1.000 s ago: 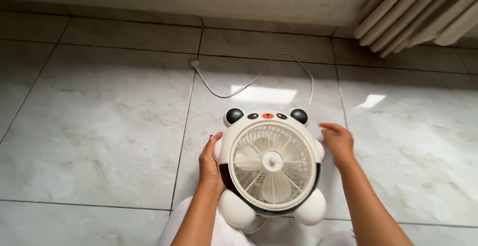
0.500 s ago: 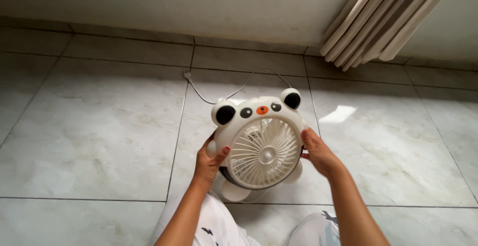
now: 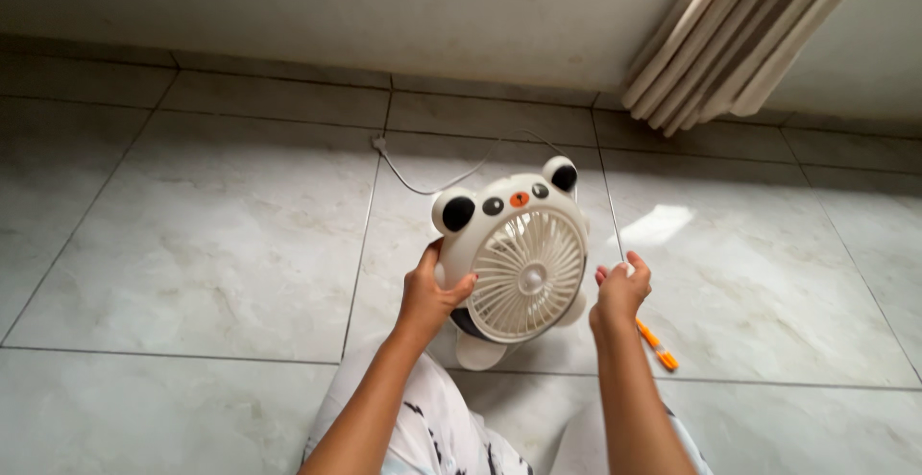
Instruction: The person disassembles a small panda-shaped electric fan by removing the front grille and central cap, then reassembles it by replacing the cap and grille. The person uses an orange screwdriver to loosen screws on the fan's base and hands to manipulate the grille and cap.
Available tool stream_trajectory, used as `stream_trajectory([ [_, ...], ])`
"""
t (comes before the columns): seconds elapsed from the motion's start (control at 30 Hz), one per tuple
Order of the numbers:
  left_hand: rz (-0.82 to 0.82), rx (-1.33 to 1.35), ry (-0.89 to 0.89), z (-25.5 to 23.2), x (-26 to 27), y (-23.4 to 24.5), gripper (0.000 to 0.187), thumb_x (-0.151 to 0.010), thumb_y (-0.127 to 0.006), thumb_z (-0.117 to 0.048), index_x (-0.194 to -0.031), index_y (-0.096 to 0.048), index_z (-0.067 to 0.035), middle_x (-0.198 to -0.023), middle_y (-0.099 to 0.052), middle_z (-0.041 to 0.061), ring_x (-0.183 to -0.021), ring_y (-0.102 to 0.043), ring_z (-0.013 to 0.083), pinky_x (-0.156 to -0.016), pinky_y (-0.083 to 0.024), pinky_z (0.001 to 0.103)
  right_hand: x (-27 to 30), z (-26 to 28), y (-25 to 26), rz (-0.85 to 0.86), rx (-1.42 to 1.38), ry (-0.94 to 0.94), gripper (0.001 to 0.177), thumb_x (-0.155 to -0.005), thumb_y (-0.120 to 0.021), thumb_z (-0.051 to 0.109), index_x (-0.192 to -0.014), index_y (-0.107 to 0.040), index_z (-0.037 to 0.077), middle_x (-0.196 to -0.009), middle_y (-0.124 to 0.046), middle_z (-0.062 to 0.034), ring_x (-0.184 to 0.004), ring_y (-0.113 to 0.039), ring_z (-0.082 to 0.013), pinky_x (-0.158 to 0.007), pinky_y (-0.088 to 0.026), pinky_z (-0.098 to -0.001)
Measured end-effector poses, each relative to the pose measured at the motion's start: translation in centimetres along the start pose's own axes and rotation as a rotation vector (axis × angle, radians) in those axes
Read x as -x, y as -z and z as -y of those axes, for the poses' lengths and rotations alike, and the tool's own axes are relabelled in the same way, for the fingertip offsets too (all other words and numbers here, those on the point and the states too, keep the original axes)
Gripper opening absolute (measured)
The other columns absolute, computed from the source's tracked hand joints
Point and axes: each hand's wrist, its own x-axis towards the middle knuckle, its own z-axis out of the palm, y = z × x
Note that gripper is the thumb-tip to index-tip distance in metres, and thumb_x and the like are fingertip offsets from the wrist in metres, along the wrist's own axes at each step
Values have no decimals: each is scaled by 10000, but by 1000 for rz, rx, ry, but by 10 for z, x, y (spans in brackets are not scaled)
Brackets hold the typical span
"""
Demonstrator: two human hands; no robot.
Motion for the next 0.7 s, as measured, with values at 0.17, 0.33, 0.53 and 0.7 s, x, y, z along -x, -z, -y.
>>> stream_trajectory([
  [0.17, -75, -55, 38, -7, 12, -19, 657, -780, -812, -205, -1357, -540, -47, -1105, -756, 174, -985, -752, 310, -859, -589, 381, 87, 3, 19, 537, -275, 175, 494, -980, -603, 52, -1451, -473, -24, -1189, -658, -149, -1020, -706, -179, -953, -579, -290],
  [0.33, -225, -28, 13, -11, 32, -43, 683, -770, -809, -174, -1376, -524, -40, -1139, -742, 189, -1017, -740, 339, -865, -580, 403, 142, 29, 12, 340, 136, 583, 524, -920, -714, 69, -1423, -575, 41, -1299, -609, -66, -1005, -655, -156, -859, -568, -288],
  [0.53, -320, -16, 25, -7, 49, -51, 706, -768, -812, -158, -1387, -493, -42, -1194, -721, 194, -1046, -718, 361, -864, -564, 416, 155, 22, -2, 217, 214, 664, 492, -925, -708, 59, -1404, -599, 79, -1278, -620, -58, -1091, -651, -160, -832, -582, -273],
  [0.7, -327, -14, 86, -2, 52, -46, 681, -782, -802, -164, -1380, -496, -52, -1163, -731, 184, -1024, -732, 350, -853, -573, 416, 150, 20, -2, 191, 284, 647, 499, -941, -673, 22, -1428, -571, 53, -1268, -639, -79, -1023, -655, -185, -863, -548, -310],
])
